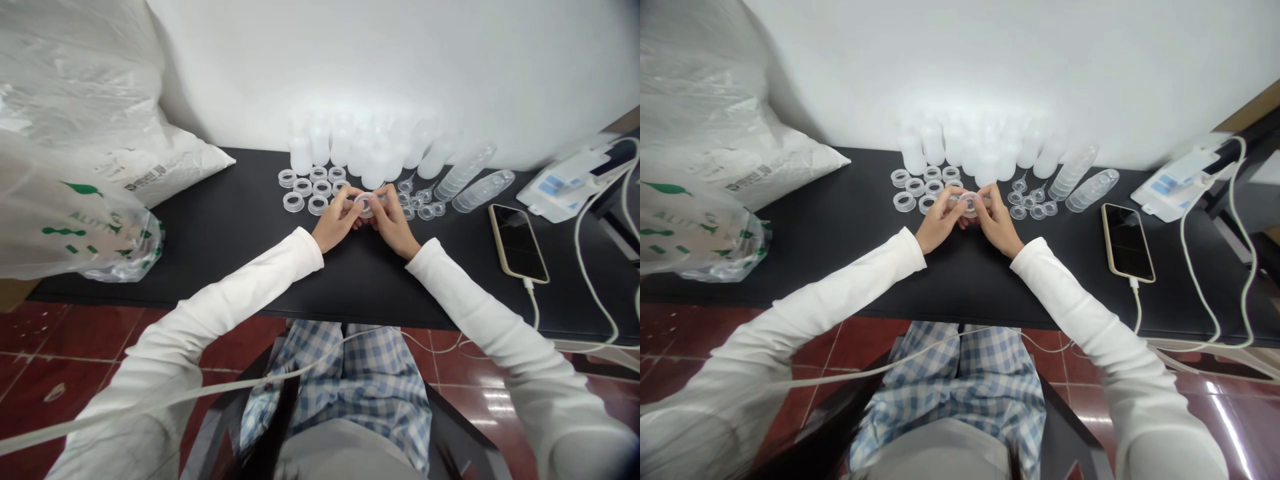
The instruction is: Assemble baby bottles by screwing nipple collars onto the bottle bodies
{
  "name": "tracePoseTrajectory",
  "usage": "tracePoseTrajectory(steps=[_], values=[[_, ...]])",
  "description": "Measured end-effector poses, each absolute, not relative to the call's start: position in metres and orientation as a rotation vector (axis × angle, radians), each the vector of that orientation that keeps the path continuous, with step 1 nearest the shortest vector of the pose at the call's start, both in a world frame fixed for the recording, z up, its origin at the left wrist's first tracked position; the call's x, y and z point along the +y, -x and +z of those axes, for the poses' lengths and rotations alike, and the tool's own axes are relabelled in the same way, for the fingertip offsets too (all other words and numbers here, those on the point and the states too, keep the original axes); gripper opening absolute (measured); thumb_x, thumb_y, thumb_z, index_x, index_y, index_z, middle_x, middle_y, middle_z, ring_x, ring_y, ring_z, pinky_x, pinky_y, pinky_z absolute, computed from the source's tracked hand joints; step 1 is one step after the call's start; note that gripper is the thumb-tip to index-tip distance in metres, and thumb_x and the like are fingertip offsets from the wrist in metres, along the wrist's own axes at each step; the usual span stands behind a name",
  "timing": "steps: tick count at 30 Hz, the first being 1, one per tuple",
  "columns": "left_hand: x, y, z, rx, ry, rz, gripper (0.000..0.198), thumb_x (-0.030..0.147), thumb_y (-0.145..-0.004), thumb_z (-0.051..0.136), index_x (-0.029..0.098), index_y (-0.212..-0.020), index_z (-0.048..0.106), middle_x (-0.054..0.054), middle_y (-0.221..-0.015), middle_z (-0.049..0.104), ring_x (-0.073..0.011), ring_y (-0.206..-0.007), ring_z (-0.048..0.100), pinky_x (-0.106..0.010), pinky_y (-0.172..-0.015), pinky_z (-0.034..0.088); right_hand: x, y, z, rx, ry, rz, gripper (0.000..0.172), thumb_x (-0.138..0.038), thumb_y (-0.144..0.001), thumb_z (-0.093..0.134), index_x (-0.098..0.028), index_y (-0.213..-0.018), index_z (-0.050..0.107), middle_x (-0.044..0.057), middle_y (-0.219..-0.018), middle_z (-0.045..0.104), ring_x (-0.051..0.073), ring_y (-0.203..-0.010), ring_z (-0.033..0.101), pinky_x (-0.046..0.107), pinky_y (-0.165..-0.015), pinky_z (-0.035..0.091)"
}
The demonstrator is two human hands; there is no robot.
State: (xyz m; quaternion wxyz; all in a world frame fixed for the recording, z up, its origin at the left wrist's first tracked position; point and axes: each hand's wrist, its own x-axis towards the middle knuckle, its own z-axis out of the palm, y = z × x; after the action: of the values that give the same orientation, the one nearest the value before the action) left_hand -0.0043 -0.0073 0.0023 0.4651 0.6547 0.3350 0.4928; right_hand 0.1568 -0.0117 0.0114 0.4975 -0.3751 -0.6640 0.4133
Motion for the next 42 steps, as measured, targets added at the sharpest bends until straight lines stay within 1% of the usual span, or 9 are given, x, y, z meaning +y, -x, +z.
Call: tracePoseTrajectory(steps=[6,13,18,22,26,33,38,40,42], values=[[-0.008,0.005,0.005,0.805,-1.629,1.212,0.047,0.068,-0.093,0.056,0.023,-0.105,0.053,0.002,-0.069,0.068,-0.0120,-0.057,0.065,-0.024,-0.054,0.053,-0.011,-0.157,0.012,-1.616,0.876,0.979,0.045,-0.069,-0.087,0.064,-0.029,-0.089,0.045,-0.004,-0.065,0.059,0.015,-0.055,0.056,0.032,-0.049,0.047],[-0.012,0.005,0.008,0.872,-1.668,1.215,0.039,0.062,-0.094,0.058,0.023,-0.099,0.052,0.004,-0.064,0.065,-0.0100,-0.051,0.060,-0.023,-0.051,0.049,-0.013,-0.156,0.010,-1.616,0.903,0.920,0.043,-0.066,-0.087,0.065,-0.029,-0.085,0.045,-0.004,-0.061,0.058,0.014,-0.051,0.054,0.032,-0.046,0.044],[-0.011,0.006,0.007,0.861,-1.643,1.187,0.040,0.062,-0.092,0.059,0.024,-0.099,0.051,0.004,-0.064,0.065,-0.0106,-0.051,0.060,-0.023,-0.049,0.047,-0.013,-0.157,0.009,-1.620,0.907,0.918,0.040,-0.062,-0.089,0.066,-0.028,-0.085,0.045,-0.003,-0.063,0.060,0.015,-0.051,0.055,0.033,-0.047,0.044],[-0.007,0.006,0.003,0.849,-1.635,1.200,0.041,0.062,-0.093,0.059,0.023,-0.103,0.051,0.003,-0.069,0.066,-0.0111,-0.056,0.063,-0.024,-0.053,0.050,-0.010,-0.157,0.007,-1.617,0.905,0.946,0.039,-0.064,-0.089,0.064,-0.028,-0.090,0.047,-0.004,-0.066,0.059,0.014,-0.055,0.057,0.032,-0.050,0.047],[-0.006,0.006,0.001,0.811,-1.681,1.230,0.043,0.060,-0.092,0.062,0.023,-0.110,0.048,0.000,-0.083,0.069,-0.0132,-0.066,0.067,-0.028,-0.062,0.054,-0.008,-0.159,0.007,-1.631,0.888,0.984,0.044,-0.066,-0.087,0.066,-0.029,-0.098,0.046,-0.005,-0.071,0.057,0.013,-0.056,0.053,0.031,-0.053,0.049],[-0.007,0.004,-0.001,0.812,-1.683,1.230,0.048,0.062,-0.088,0.066,0.025,-0.107,0.043,0.001,-0.082,0.067,-0.0107,-0.061,0.061,-0.028,-0.059,0.049,-0.009,-0.160,0.006,-1.666,0.904,0.880,0.043,-0.068,-0.086,0.066,-0.030,-0.098,0.048,-0.002,-0.071,0.054,0.017,-0.064,0.056,0.035,-0.059,0.051],[-0.003,0.005,-0.005,0.838,-1.640,1.271,0.052,0.068,-0.087,0.064,0.026,-0.107,0.040,0.001,-0.086,0.067,-0.0111,-0.063,0.061,-0.029,-0.061,0.049,-0.005,-0.159,0.005,-1.602,0.859,1.008,0.052,-0.071,-0.082,0.068,-0.031,-0.103,0.044,-0.004,-0.075,0.056,0.014,-0.059,0.052,0.031,-0.054,0.047],[-0.002,0.006,-0.005,0.836,-1.651,1.291,0.051,0.067,-0.089,0.064,0.026,-0.108,0.040,0.000,-0.088,0.067,-0.0109,-0.064,0.061,-0.030,-0.064,0.051,-0.002,-0.160,0.005,-1.510,0.836,1.071,0.056,-0.076,-0.081,0.065,-0.031,-0.105,0.043,-0.006,-0.074,0.055,0.012,-0.053,0.048,0.029,-0.051,0.044],[-0.001,0.006,-0.004,0.805,-1.681,1.306,0.047,0.064,-0.090,0.063,0.025,-0.109,0.042,0.000,-0.091,0.068,-0.0117,-0.068,0.063,-0.031,-0.069,0.054,0.000,-0.161,0.008,-1.454,0.831,1.115,0.057,-0.079,-0.081,0.061,-0.031,-0.107,0.046,-0.007,-0.071,0.052,0.010,-0.050,0.045,0.027,-0.048,0.041]])
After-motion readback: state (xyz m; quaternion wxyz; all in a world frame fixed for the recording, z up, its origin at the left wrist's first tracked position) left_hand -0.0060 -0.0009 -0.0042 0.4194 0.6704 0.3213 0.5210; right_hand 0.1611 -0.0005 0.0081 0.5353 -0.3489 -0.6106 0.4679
